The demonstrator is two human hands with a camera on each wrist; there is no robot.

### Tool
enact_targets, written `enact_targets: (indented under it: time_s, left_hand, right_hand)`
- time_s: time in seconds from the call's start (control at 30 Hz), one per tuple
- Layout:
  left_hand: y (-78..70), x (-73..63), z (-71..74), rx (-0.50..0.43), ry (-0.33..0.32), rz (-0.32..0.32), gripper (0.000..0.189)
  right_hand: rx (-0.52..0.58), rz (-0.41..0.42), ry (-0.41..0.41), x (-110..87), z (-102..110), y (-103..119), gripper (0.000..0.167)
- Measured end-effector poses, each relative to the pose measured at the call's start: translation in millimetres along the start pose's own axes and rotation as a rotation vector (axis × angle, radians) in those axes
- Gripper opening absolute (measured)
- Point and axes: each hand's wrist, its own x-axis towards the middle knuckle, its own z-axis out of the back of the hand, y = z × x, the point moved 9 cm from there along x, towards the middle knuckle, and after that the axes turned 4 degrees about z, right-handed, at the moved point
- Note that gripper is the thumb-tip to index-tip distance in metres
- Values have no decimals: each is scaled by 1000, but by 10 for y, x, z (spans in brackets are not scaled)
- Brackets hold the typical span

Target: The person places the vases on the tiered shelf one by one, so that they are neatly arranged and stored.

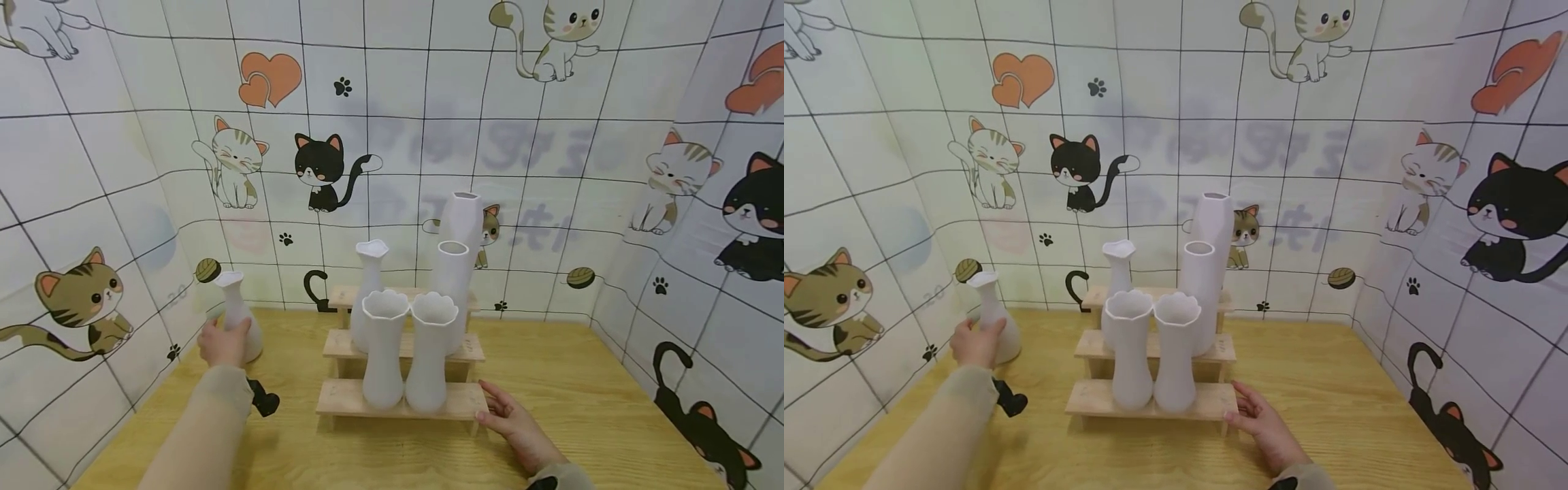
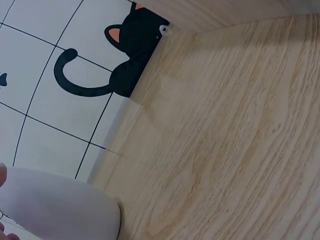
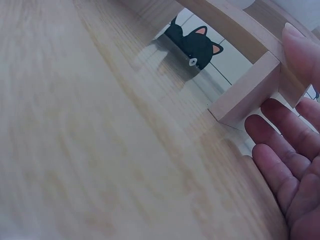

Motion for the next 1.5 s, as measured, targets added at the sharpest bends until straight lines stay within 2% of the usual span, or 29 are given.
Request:
enact_targets:
  time_s: [0.33,0.6,0.97,1.03,1.23,1.5]
  left_hand:
    - [113,115,-92,56,84,-5,86]
    - [114,207,-143,80,114,-40,82]
    - [70,232,-113,268,140,-89,79]
    - [74,234,-116,258,138,-87,78]
    - [85,233,-134,146,159,-80,82]
    - [105,200,-128,146,183,-110,80]
  right_hand:
    - [5,-10,10,-11,-18,-13,78]
    - [7,-16,2,6,-3,-10,77]
    - [18,-29,-4,4,1,-15,77]
    - [22,-38,-5,0,1,-22,77]
    - [23,-50,0,0,0,-37,77]
    - [24,-38,3,4,-2,-25,77]
